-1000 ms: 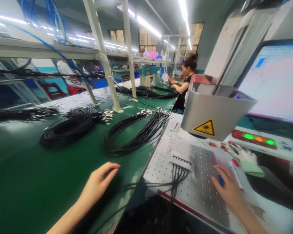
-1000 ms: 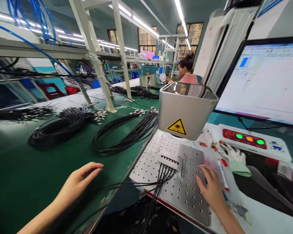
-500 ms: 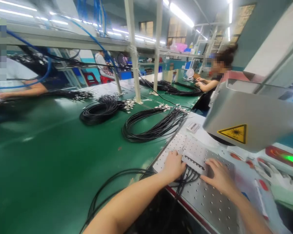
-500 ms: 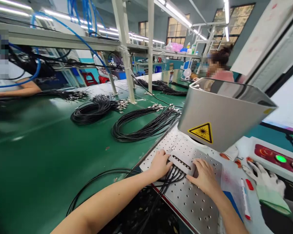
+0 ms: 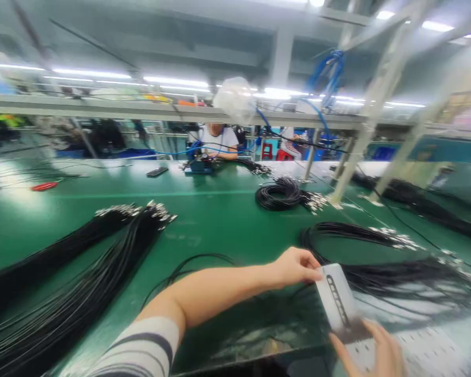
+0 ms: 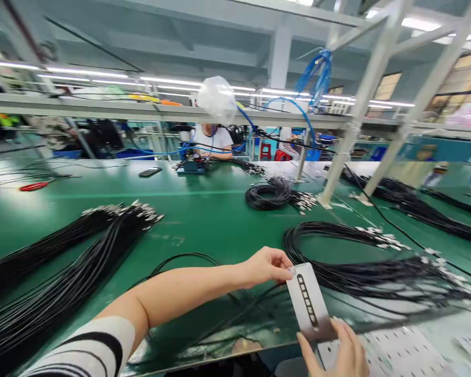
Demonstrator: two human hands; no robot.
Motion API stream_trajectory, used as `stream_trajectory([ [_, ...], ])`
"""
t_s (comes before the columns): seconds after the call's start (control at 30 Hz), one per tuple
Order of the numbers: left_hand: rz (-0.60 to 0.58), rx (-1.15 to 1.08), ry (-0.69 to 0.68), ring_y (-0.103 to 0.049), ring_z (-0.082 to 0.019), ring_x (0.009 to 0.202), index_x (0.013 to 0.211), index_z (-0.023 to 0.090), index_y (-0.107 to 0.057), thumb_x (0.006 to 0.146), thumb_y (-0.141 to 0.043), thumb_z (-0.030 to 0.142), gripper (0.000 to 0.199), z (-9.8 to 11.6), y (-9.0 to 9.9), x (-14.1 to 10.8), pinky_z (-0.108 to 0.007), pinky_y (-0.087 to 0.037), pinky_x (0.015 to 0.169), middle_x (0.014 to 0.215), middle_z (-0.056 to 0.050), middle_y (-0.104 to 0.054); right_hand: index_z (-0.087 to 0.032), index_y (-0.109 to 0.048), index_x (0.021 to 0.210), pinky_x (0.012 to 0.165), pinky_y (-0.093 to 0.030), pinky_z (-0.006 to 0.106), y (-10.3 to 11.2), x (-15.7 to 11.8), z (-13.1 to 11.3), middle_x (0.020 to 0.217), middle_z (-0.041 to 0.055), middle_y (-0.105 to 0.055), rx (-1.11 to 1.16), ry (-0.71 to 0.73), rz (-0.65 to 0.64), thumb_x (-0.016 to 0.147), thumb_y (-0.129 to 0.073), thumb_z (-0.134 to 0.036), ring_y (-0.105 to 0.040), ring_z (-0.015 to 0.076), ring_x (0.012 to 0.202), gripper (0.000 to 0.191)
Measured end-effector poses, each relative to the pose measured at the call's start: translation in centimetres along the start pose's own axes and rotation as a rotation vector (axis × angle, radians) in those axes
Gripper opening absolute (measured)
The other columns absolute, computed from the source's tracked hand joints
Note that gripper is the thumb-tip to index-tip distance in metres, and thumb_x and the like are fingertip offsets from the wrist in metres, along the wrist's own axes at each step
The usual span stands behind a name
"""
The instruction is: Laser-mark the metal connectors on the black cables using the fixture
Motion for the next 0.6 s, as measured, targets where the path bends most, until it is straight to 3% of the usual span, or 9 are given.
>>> stream_trajectory([
  [0.07, 0.069, 0.464, -0.271, -0.052, -0.013, 0.068, 0.084, 0.012, -0.059, 0.075, -0.060, 0.019, 0.011, 1.7, 3.2, -2.1, -0.026, -0.041, 0.064, 0.074, -0.002, -0.058, -0.017, -0.042, 0.119, 0.083, -0.044, 0.052, -2.6, 1.1, -2.5, 0.107, 0.0170, -0.053, 0.129, 0.104, -0.073, 0.079, -0.045, -0.058, -0.051, 0.0349, 0.100, 0.057],
  [0.13, 0.054, 0.985, -0.526, -0.051, -0.015, 0.078, 0.087, 0.013, -0.058, 0.080, -0.052, 0.014, 0.009, 1.9, 5.0, -4.2, -0.028, -0.040, 0.069, 0.083, -0.005, -0.059, -0.019, -0.040, 0.123, 0.083, -0.044, 0.048, -4.5, 1.8, -4.5, 0.110, 0.0145, -0.053, 0.233, 0.177, -0.120, 0.083, -0.043, -0.052, -0.052, 0.0309, 0.101, 0.052],
  [0.23, -0.005, 1.468, -0.750, -0.049, -0.016, 0.077, 0.082, 0.014, -0.055, 0.086, -0.043, 0.017, 0.013, -1.1, 5.6, -7.0, -0.028, -0.037, 0.064, 0.081, -0.005, -0.057, -0.021, -0.042, 0.124, 0.085, -0.045, 0.043, -5.9, 2.5, -6.5, 0.112, 0.0125, -0.053, 0.289, 0.295, -0.140, 0.086, -0.042, -0.042, -0.052, 0.0267, 0.102, 0.043],
  [0.33, 0.037, 1.541, -0.854, -0.047, -0.014, 0.069, 0.081, 0.016, -0.052, 0.090, -0.038, 0.022, 0.019, -5.2, 5.0, -9.1, -0.027, -0.031, 0.053, 0.074, -0.002, -0.053, -0.025, -0.055, 0.105, 0.079, -0.047, 0.041, -6.4, 2.5, -7.2, 0.106, 0.0095, -0.058, 0.242, 0.556, -0.160, 0.084, -0.049, -0.038, -0.057, 0.0254, 0.096, 0.026],
  [0.4, 0.079, 1.527, -0.848, -0.047, -0.014, 0.068, 0.081, 0.017, -0.052, 0.091, -0.039, 0.023, 0.017, -7.1, 4.3, -9.9, -0.027, -0.031, 0.052, 0.074, -0.001, -0.052, -0.026, -0.059, 0.095, 0.075, -0.048, 0.040, -6.6, 2.4, -7.1, 0.099, 0.0071, -0.063, 0.201, 0.720, -0.175, 0.081, -0.053, -0.038, -0.060, 0.0243, 0.089, 0.020],
  [0.6, 0.083, 1.501, -0.698, -0.046, -0.013, 0.063, 0.075, 0.015, -0.049, 0.088, -0.046, 0.038, 0.027, -8.0, 3.5, -10.5, -0.029, -0.033, 0.055, 0.072, -0.002, -0.053, -0.026, -0.062, 0.084, 0.074, -0.048, 0.036, -6.7, 2.5, -7.3, 0.086, 0.0007, -0.069, 0.119, 0.931, -0.159, 0.081, -0.049, -0.030, -0.064, 0.0205, 0.078, 0.014],
])
Point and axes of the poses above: each hand's wrist, its own x-axis towards the middle knuckle, its own y-axis out of the back of the hand, z = x × y, the point moved 2 cm from there along x, towards the middle knuckle
